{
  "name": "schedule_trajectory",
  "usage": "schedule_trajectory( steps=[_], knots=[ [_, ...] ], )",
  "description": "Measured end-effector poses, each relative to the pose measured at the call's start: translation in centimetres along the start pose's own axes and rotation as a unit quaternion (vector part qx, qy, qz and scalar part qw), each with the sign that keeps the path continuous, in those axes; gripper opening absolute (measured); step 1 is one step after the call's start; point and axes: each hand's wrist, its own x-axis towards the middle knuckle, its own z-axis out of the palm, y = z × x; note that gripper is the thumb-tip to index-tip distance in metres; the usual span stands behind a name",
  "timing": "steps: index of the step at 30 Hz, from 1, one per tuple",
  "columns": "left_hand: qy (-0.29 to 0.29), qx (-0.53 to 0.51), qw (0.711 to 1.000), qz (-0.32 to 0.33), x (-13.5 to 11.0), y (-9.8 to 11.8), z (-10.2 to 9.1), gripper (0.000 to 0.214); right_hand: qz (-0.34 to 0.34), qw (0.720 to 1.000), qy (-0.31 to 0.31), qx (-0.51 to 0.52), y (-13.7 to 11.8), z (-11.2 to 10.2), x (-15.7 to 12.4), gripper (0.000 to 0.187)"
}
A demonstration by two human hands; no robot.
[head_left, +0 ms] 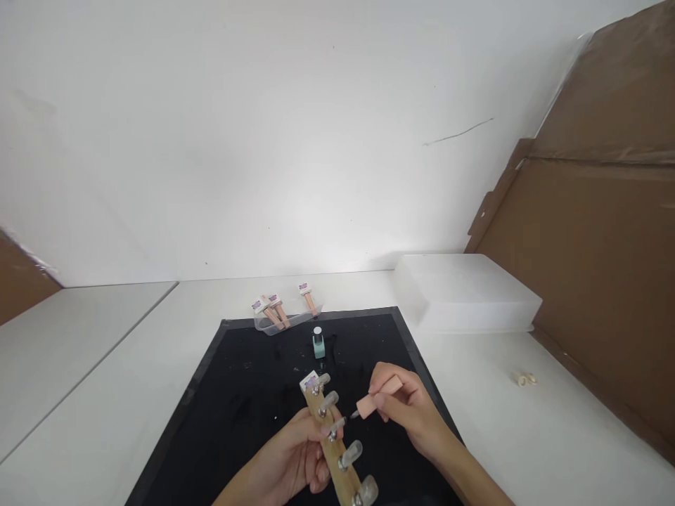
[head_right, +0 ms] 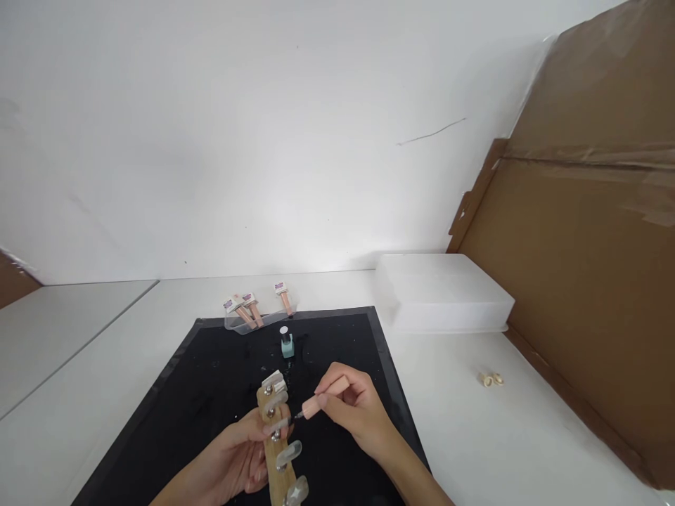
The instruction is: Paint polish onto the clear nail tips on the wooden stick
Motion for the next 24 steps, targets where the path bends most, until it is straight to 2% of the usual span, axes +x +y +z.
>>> schedule_trajectory(
  steps=[4,9,14,21,24],
  knots=[
    [0.007,0.018,1.000,0.008,-0.25,0.01,0.01,0.016,0.012,0.999,0.036,0.022,0.29,-0.04,-0.01,0.017],
    [0.032,0.052,0.998,0.002,-0.35,0.02,0.19,0.020,0.044,0.997,0.004,0.058,0.25,0.13,-0.06,0.023],
    [0.034,0.067,0.997,-0.004,-0.26,0.00,0.39,0.021,0.071,0.996,-0.023,0.039,0.06,0.23,-0.02,0.024],
    [0.011,0.080,0.997,0.012,-0.38,-0.22,0.35,0.015,0.098,0.993,0.056,0.019,-0.19,0.41,0.25,0.021],
    [0.006,0.087,0.996,0.016,-0.49,-0.18,0.31,0.015,0.087,0.992,0.081,0.039,-0.26,0.48,0.29,0.022]
  ],
)
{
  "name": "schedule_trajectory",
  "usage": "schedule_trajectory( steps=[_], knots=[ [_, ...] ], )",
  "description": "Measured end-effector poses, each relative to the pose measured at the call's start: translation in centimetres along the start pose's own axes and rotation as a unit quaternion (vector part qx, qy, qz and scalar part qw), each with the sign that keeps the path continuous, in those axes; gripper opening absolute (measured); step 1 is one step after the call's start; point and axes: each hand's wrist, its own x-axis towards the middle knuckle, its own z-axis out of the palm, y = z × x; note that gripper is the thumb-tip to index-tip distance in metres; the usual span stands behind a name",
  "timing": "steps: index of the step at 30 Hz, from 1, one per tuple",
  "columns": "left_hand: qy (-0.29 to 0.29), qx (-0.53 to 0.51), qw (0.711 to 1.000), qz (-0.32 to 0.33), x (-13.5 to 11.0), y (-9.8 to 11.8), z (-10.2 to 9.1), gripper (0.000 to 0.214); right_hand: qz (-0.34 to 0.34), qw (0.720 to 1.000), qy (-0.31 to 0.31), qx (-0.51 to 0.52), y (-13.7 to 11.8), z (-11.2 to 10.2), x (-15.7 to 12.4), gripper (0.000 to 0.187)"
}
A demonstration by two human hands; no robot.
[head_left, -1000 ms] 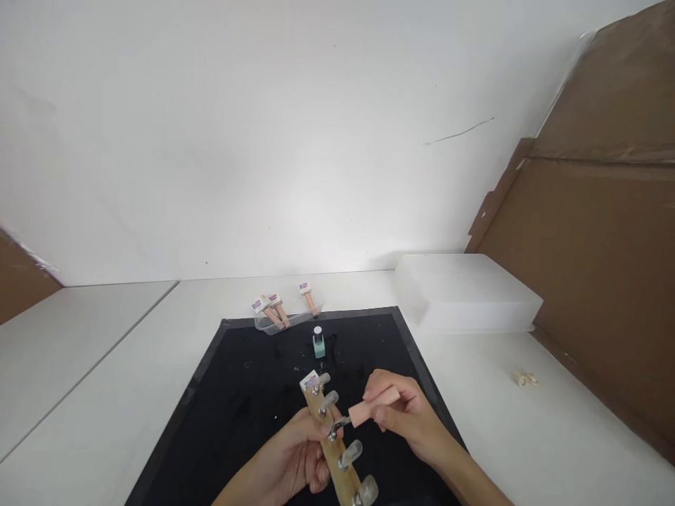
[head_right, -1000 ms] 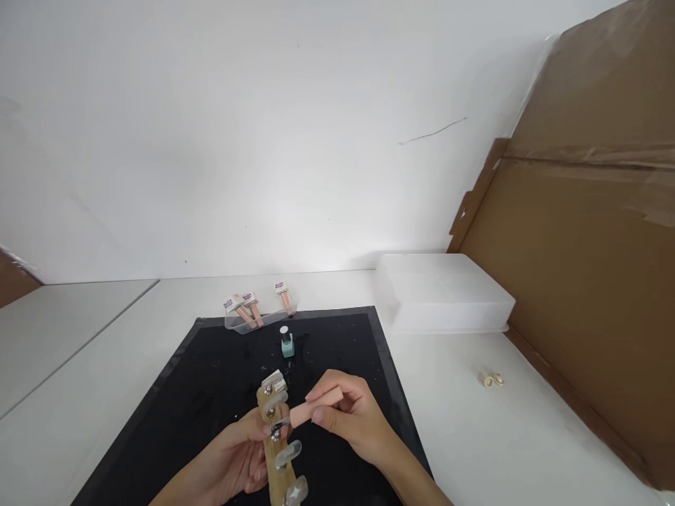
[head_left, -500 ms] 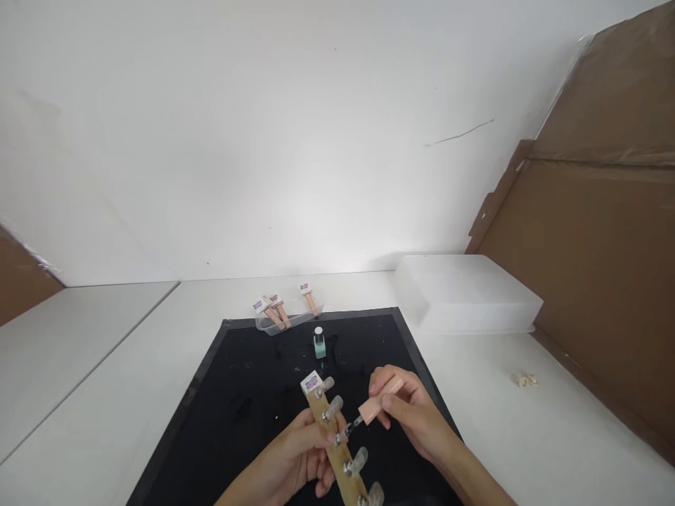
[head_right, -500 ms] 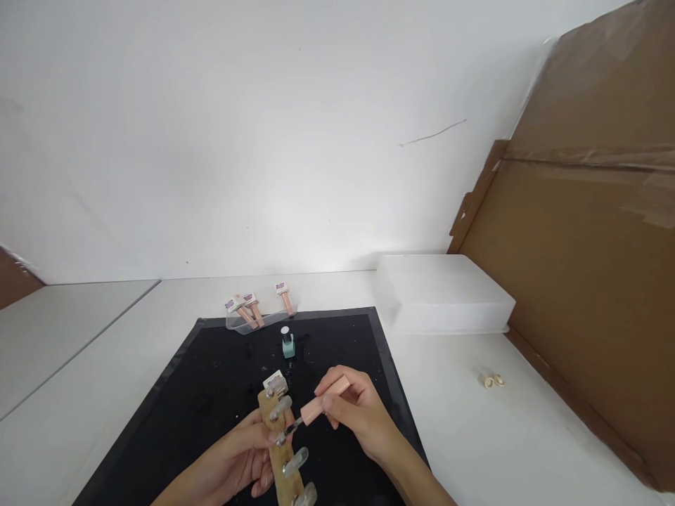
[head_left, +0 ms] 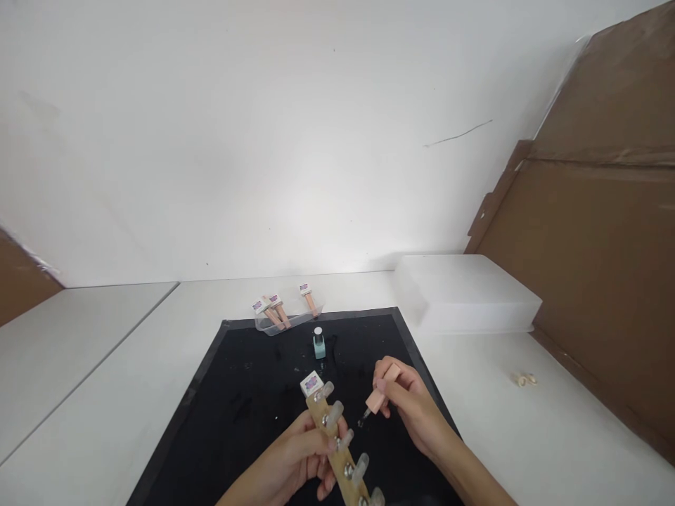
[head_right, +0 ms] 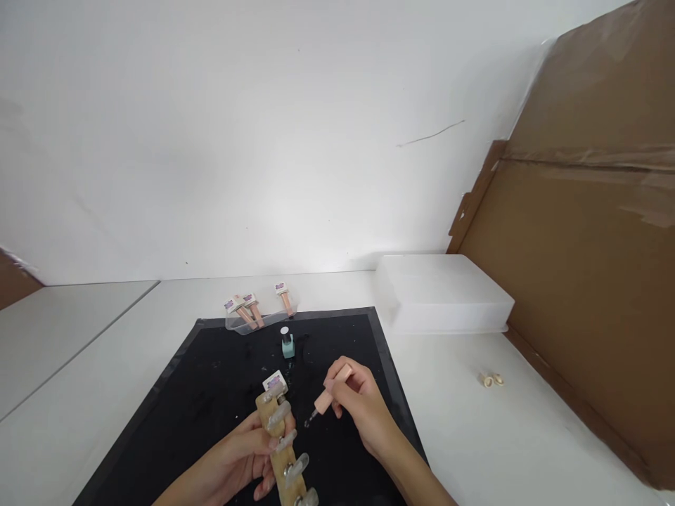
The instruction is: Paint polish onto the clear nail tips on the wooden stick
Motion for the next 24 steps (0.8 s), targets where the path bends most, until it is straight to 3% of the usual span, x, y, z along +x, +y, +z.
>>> schedule_trajectory(
  steps=[8,16,20,24],
  knots=[
    [0.002,0.030,1.000,0.003,0.17,0.20,0.14,0.015,-0.013,0.995,-0.099,-0.026,0.37,-0.46,-0.21,0.019],
    [0.012,0.083,0.995,0.049,-0.10,0.27,0.39,0.022,0.001,0.999,0.048,0.002,0.28,-0.29,0.10,0.021],
    [0.018,0.075,0.992,0.099,-0.10,0.21,0.33,0.025,0.013,0.996,0.092,0.000,0.49,-0.38,0.28,0.020],
    [0.045,0.058,0.987,0.142,-0.14,0.30,0.59,0.024,0.009,0.994,0.108,-0.007,0.77,-0.38,0.49,0.031]
  ],
)
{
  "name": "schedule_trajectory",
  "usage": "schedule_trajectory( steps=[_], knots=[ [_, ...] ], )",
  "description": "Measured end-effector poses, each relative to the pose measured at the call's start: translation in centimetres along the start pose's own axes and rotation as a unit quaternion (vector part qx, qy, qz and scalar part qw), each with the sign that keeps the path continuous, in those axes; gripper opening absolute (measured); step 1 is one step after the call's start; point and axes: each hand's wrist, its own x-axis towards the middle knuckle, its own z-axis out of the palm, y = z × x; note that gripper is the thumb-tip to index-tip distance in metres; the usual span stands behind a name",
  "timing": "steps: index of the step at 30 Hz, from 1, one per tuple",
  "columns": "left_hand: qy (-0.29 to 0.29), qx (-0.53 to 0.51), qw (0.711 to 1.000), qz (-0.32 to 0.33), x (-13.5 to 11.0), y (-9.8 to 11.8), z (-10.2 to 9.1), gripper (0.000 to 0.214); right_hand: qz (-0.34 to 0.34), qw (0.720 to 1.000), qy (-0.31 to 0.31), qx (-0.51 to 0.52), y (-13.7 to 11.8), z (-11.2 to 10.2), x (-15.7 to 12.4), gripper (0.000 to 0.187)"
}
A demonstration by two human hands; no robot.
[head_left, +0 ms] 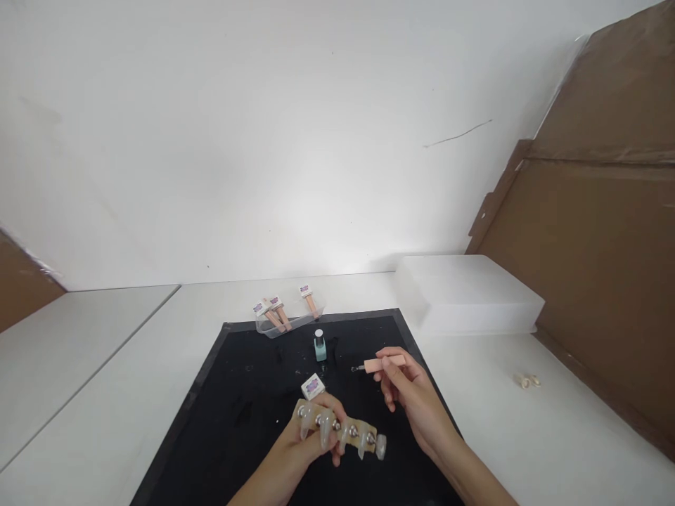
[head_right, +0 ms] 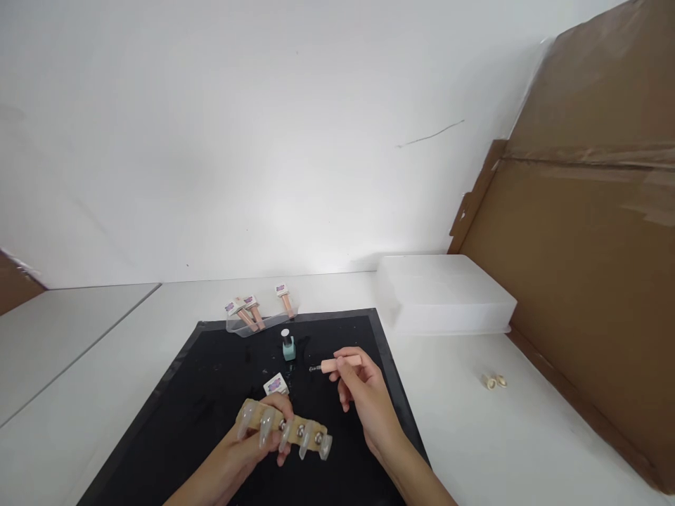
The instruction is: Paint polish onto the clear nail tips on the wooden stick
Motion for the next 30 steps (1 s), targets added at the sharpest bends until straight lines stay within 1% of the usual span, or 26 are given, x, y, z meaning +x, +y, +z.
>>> schedule_trajectory(
  steps=[2,7,12,16,21,24,26,28,30],
  knots=[
    [0.009,-0.003,1.000,0.016,0.0,0.1,0.1,0.024,-0.010,1.000,-0.005,-0.003,0.1,0.0,0.1,0.033],
    [0.016,-0.017,0.999,0.036,-0.1,0.3,-0.2,0.022,-0.024,0.999,-0.024,-0.009,-0.3,0.1,-0.1,0.028],
    [0.019,-0.048,0.997,0.058,-0.2,0.4,-0.4,0.020,-0.007,0.995,-0.092,-0.024,-1.0,0.5,-0.4,0.025],
    [0.025,-0.064,0.996,0.064,-0.3,0.8,-0.3,0.019,0.012,0.990,-0.141,0.000,-1.1,0.5,-0.5,0.019],
    [0.026,-0.083,0.995,0.045,-0.2,0.9,-0.4,0.018,0.029,0.982,-0.184,0.028,-1.0,0.4,-0.6,0.019],
    [0.033,-0.097,0.994,0.033,-0.2,0.8,-0.4,0.018,0.034,0.981,-0.189,0.039,-1.0,0.4,-0.6,0.020],
    [0.037,-0.105,0.993,0.029,-0.1,0.8,-0.3,0.025,0.037,0.980,-0.191,0.045,-1.0,0.5,-0.7,0.020],
    [0.033,-0.104,0.994,0.019,-0.1,0.7,-0.1,0.030,0.041,0.979,-0.195,0.047,-1.1,0.6,-0.7,0.019],
    [0.023,-0.098,0.995,0.008,0.0,0.6,0.0,0.028,0.045,0.978,-0.199,0.046,-1.1,0.7,-0.7,0.018]
  ],
)
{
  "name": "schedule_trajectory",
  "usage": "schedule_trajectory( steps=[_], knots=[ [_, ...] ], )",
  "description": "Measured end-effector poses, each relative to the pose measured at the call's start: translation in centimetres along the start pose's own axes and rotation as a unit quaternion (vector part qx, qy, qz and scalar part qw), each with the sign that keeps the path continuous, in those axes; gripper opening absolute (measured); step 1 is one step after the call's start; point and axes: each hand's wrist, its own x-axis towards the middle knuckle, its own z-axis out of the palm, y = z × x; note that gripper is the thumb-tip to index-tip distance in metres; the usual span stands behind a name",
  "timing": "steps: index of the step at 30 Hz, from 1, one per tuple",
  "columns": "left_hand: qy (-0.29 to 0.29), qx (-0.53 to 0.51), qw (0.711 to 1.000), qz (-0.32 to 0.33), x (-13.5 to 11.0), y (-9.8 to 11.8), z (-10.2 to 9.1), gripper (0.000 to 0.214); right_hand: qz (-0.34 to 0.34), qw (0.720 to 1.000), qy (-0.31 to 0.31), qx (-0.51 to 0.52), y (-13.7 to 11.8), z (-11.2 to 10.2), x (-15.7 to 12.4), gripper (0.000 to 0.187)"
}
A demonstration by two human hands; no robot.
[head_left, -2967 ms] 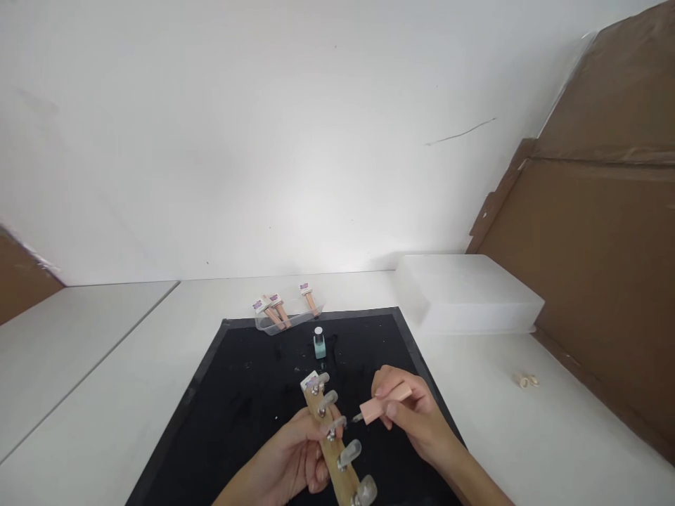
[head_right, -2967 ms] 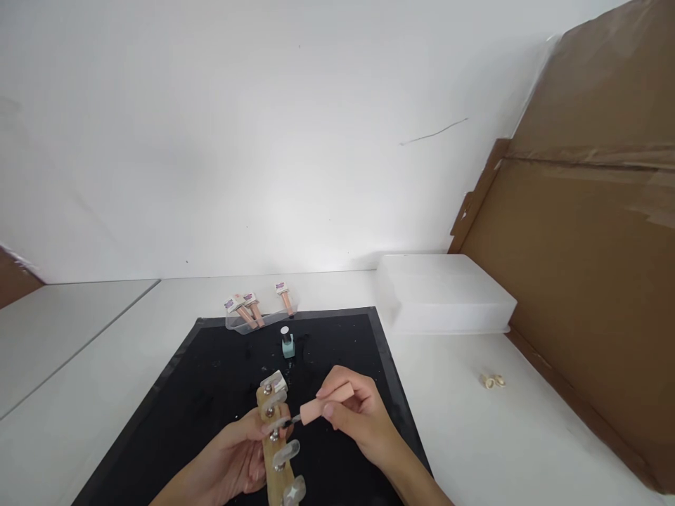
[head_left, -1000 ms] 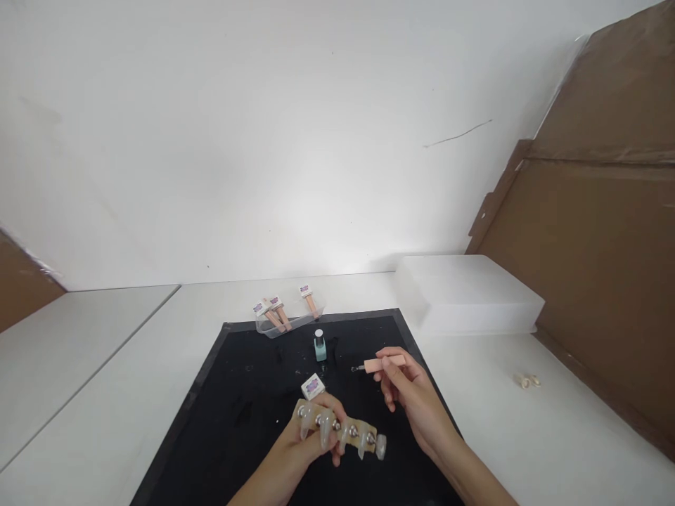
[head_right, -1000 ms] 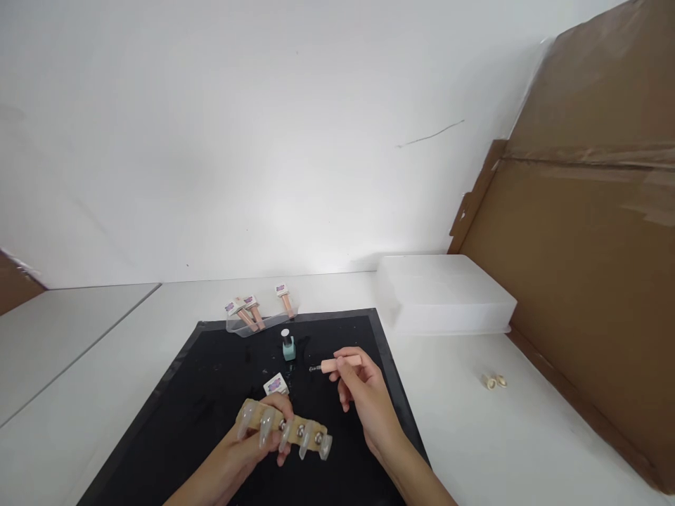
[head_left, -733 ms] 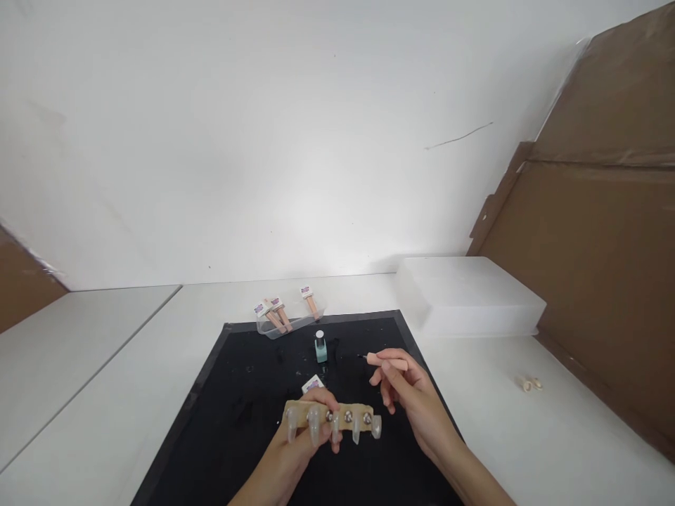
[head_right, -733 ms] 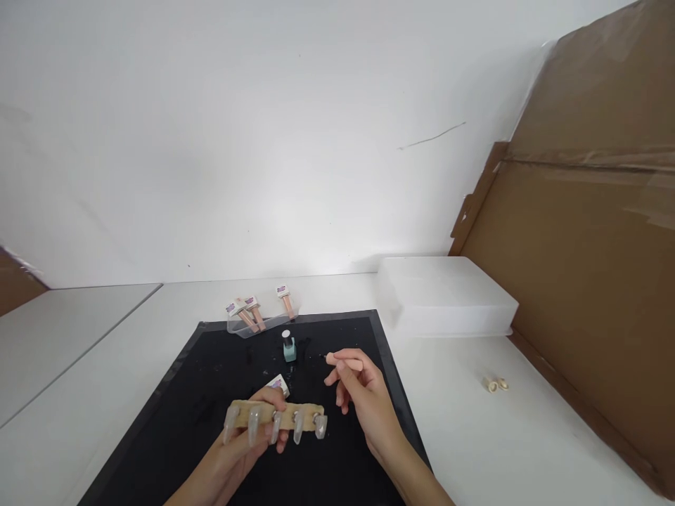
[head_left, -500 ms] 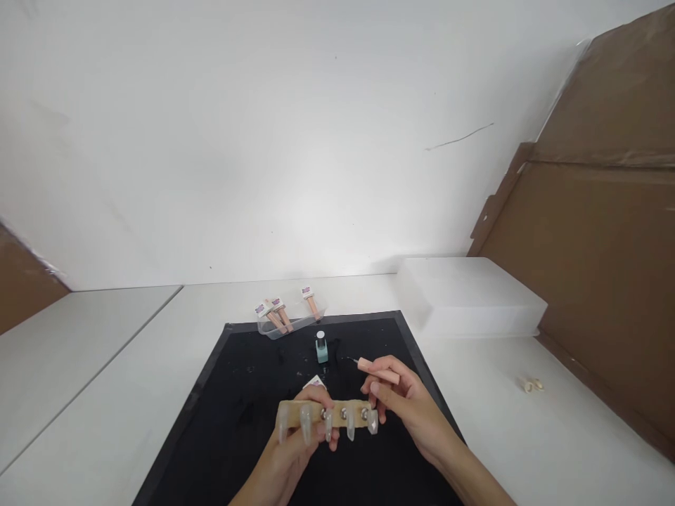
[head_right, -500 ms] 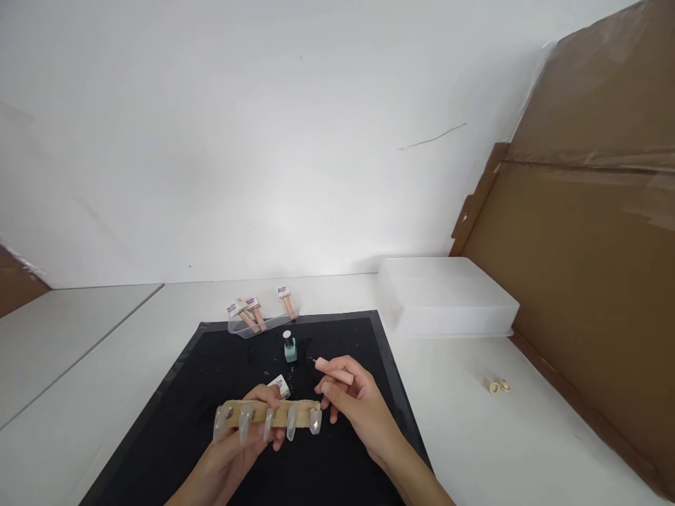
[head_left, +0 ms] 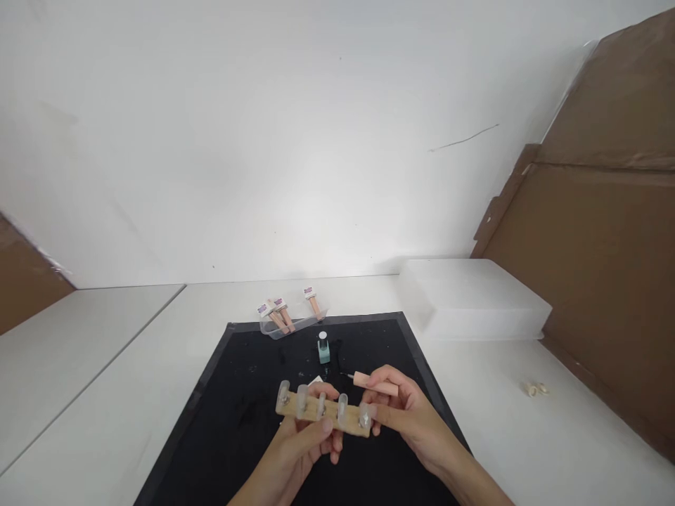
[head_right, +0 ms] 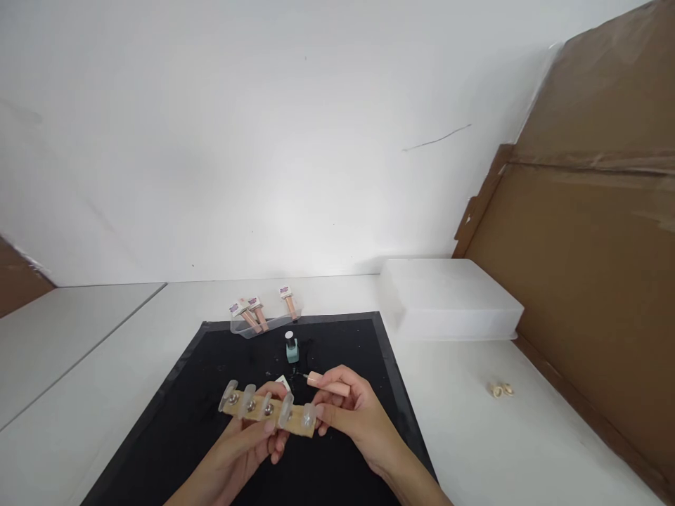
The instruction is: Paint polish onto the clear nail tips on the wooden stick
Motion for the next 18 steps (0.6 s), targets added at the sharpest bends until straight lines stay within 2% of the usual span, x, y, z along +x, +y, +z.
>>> schedule_trajectory(
  steps=[4,10,15,18],
  knots=[
    [-0.012,-0.006,0.999,-0.029,0.2,-0.5,-0.3,0.027,-0.017,1.000,0.017,0.004,0.1,-0.1,0.0,0.016],
    [-0.006,0.000,0.997,-0.070,0.2,-1.2,-0.9,0.032,-0.078,0.991,0.106,0.017,-0.1,-0.6,-0.1,0.017],
    [-0.017,0.042,0.996,-0.083,0.2,-1.0,-0.2,0.028,-0.116,0.989,0.082,0.031,0.4,-0.8,-0.6,0.021],
    [-0.023,0.050,0.995,-0.088,0.3,-1.0,-0.1,0.026,-0.120,0.991,0.066,-0.007,0.6,-0.9,-0.8,0.023]
  ],
)
